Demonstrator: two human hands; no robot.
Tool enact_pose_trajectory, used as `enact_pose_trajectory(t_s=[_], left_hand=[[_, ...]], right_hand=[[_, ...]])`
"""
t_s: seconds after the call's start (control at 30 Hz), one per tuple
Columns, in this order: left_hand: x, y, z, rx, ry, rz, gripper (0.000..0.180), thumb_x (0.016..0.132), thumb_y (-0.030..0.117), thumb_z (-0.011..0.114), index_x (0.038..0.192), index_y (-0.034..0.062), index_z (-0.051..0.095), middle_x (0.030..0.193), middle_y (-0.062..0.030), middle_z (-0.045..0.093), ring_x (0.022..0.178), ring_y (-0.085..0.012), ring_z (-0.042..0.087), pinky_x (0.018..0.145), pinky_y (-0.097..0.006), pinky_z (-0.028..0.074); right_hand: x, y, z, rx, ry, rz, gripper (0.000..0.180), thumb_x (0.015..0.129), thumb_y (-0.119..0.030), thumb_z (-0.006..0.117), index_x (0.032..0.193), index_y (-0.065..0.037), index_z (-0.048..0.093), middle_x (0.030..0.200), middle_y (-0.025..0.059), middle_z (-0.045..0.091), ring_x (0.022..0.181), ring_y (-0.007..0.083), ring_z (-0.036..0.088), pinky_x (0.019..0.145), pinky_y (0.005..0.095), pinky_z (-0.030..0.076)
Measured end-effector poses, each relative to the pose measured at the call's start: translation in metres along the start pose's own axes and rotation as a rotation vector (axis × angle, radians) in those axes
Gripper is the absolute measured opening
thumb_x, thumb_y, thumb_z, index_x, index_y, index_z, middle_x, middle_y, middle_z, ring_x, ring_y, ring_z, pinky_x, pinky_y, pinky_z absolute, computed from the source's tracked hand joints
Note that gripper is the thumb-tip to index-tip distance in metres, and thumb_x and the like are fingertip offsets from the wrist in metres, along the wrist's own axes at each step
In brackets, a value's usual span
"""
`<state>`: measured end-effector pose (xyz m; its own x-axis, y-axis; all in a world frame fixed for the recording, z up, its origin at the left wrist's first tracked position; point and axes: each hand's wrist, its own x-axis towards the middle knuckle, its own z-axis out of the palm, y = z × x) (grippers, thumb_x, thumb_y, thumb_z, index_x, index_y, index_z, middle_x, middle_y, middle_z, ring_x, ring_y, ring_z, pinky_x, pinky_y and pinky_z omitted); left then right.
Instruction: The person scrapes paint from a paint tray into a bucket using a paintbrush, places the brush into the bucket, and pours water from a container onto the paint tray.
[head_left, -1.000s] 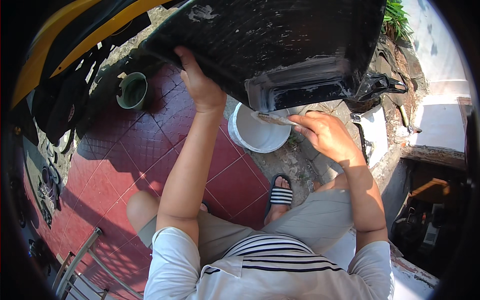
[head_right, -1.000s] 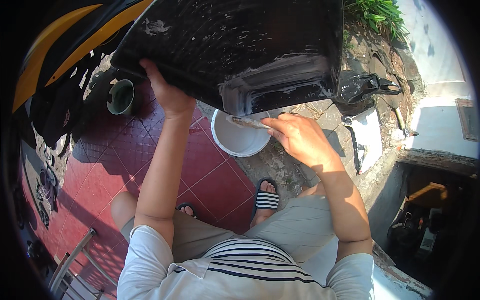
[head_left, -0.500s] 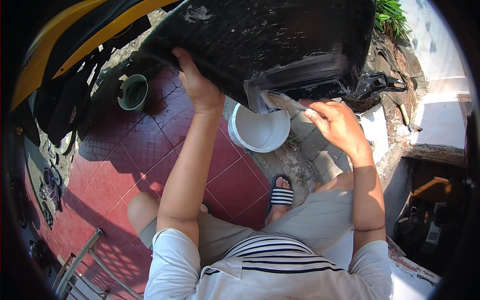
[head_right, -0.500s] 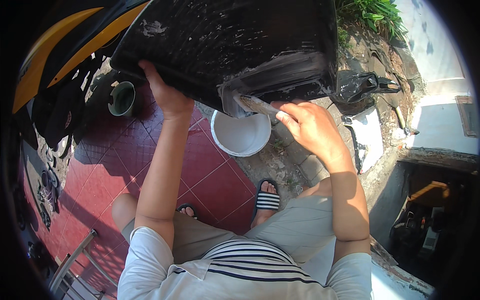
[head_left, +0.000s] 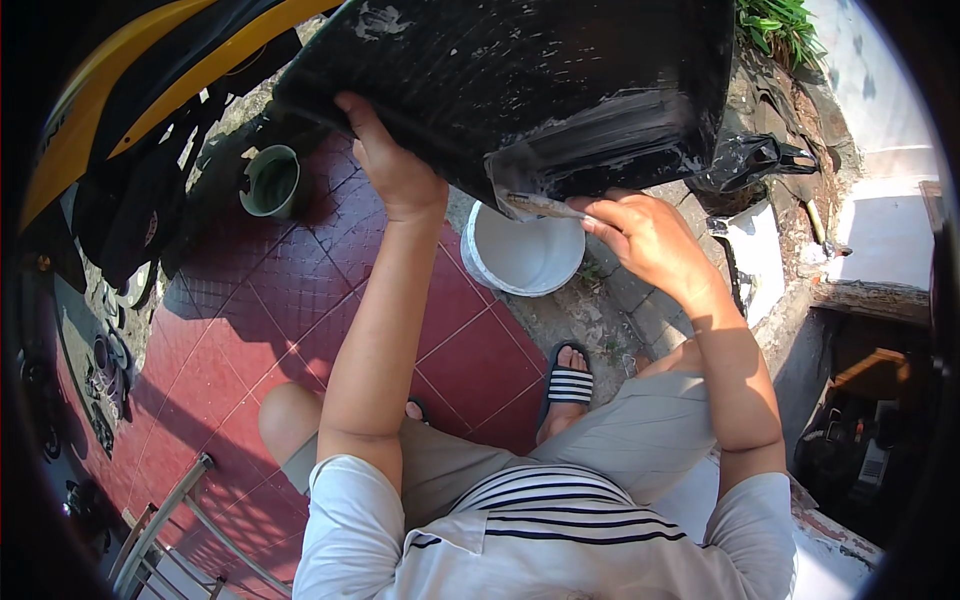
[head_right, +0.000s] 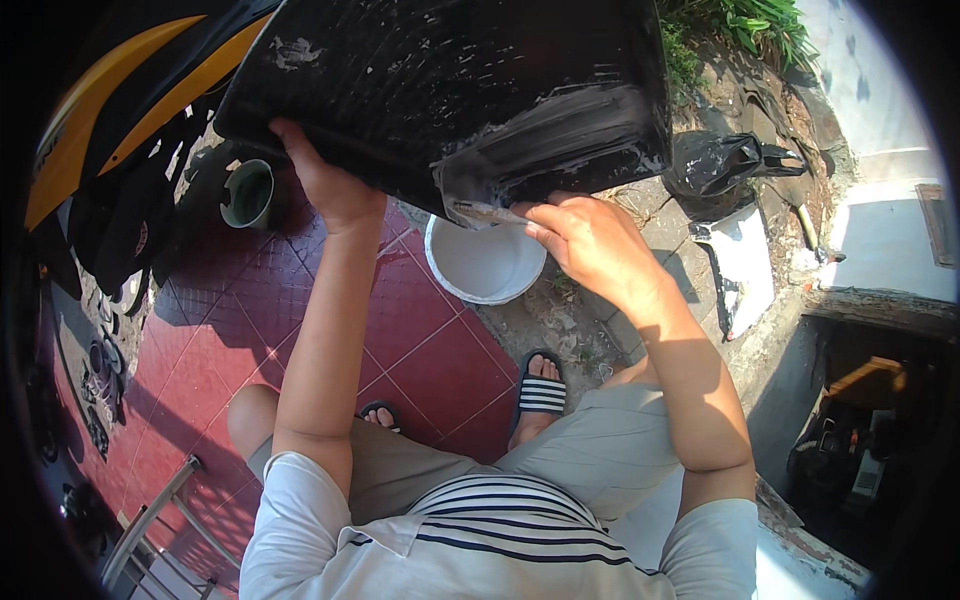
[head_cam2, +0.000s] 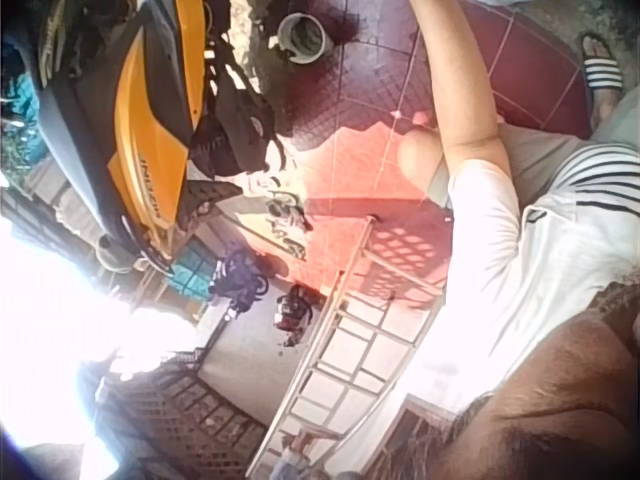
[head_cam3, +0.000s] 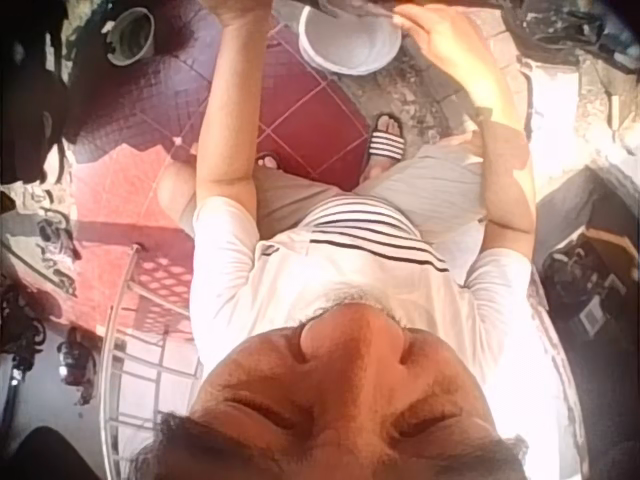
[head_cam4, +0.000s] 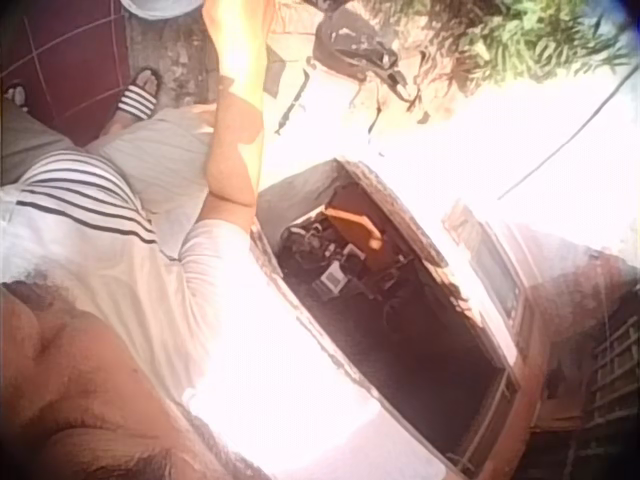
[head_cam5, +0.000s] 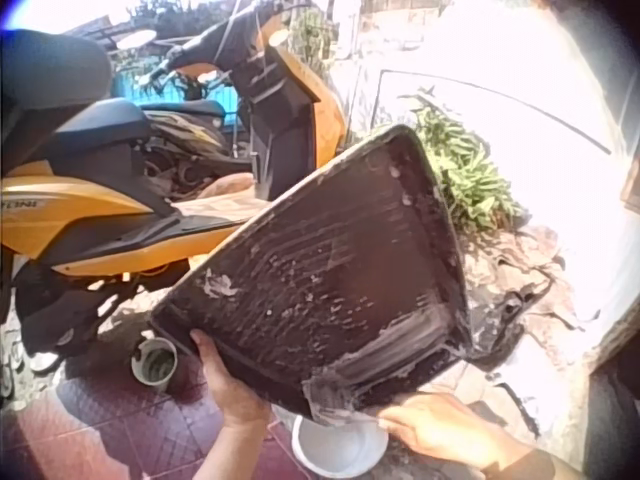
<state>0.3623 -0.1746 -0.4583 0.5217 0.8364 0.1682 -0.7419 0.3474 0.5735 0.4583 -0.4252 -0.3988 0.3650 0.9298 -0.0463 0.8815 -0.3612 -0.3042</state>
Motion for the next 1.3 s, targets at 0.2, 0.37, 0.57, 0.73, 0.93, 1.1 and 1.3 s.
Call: enact_pose_trajectory(t_s=[0.2,0.37,0.57,0.73,0.93,1.1,1.3], left_hand=[[0.002,0.003,0.000,0.000,0.006,0.035,0.070,0.101,0.064,0.040,0.150,0.0151,0.040,0.149,-0.0068,0.046,0.134,-0.0284,0.047,0.114,-0.043,0.037],[0.006,0.015,0.003,0.011,0.016,0.083,0.071,0.101,0.064,0.041,0.152,0.0156,0.038,0.151,-0.0064,0.044,0.135,-0.0292,0.046,0.115,-0.043,0.035],[0.012,0.035,0.003,0.059,0.056,0.133,0.073,0.100,0.065,0.040,0.154,0.0153,0.035,0.154,-0.0065,0.041,0.138,-0.0297,0.042,0.117,-0.044,0.032],[0.016,0.041,0.005,0.038,0.081,0.145,0.072,0.101,0.064,0.039,0.153,0.0147,0.036,0.155,-0.0072,0.041,0.139,-0.0295,0.042,0.118,-0.044,0.032],[0.007,0.039,0.010,0.012,0.215,0.141,0.075,0.103,0.060,0.038,0.153,0.0031,0.034,0.154,-0.0119,0.042,0.135,-0.0286,0.047,0.115,-0.039,0.038],[0.011,0.040,-0.005,0.049,0.306,0.132,0.077,0.103,0.060,0.039,0.154,0.0020,0.032,0.155,-0.0128,0.040,0.136,-0.0282,0.046,0.115,-0.038,0.037],[0.011,0.038,-0.015,0.113,0.362,0.152,0.079,0.104,0.058,0.039,0.154,-0.0017,0.029,0.156,-0.0136,0.038,0.137,-0.0271,0.045,0.115,-0.036,0.036]], right_hand=[[-0.014,-0.010,-0.011,0.112,0.060,-0.035,0.023,0.092,-0.017,0.065,0.112,-0.009,0.072,0.087,0.0117,0.067,0.084,0.0339,0.066,0.074,0.0438,0.054],[-0.025,-0.002,-0.014,0.152,0.033,-0.056,0.024,0.092,-0.015,0.065,0.114,-0.007,0.071,0.093,0.0132,0.070,0.087,0.0350,0.067,0.078,0.0430,0.054],[-0.025,0.005,-0.007,0.213,-0.070,0.017,0.027,0.091,-0.012,0.065,0.117,-0.004,0.070,0.099,0.0170,0.072,0.093,0.0361,0.068,0.084,0.0418,0.053],[-0.024,0.014,0.007,0.114,-0.052,0.002,0.023,0.091,-0.015,0.065,0.112,-0.007,0.071,0.095,0.0169,0.072,0.092,0.0367,0.068,0.082,0.0452,0.054],[-0.024,0.009,0.003,0.273,-0.168,0.272,0.027,0.093,-0.019,0.062,0.114,-0.006,0.071,0.094,0.0208,0.072,0.090,0.0385,0.070,0.084,0.0444,0.054],[-0.028,0.004,-0.003,0.265,-0.143,0.247,0.029,0.093,-0.019,0.061,0.116,-0.004,0.070,0.087,0.0189,0.071,0.079,0.0319,0.070,0.076,0.0394,0.053],[-0.023,-0.016,-0.015,0.107,-0.099,0.142,0.026,0.093,-0.018,0.063,0.113,-0.003,0.071,0.090,0.0192,0.072,0.084,0.0359,0.070,0.077,0.0423,0.054]])
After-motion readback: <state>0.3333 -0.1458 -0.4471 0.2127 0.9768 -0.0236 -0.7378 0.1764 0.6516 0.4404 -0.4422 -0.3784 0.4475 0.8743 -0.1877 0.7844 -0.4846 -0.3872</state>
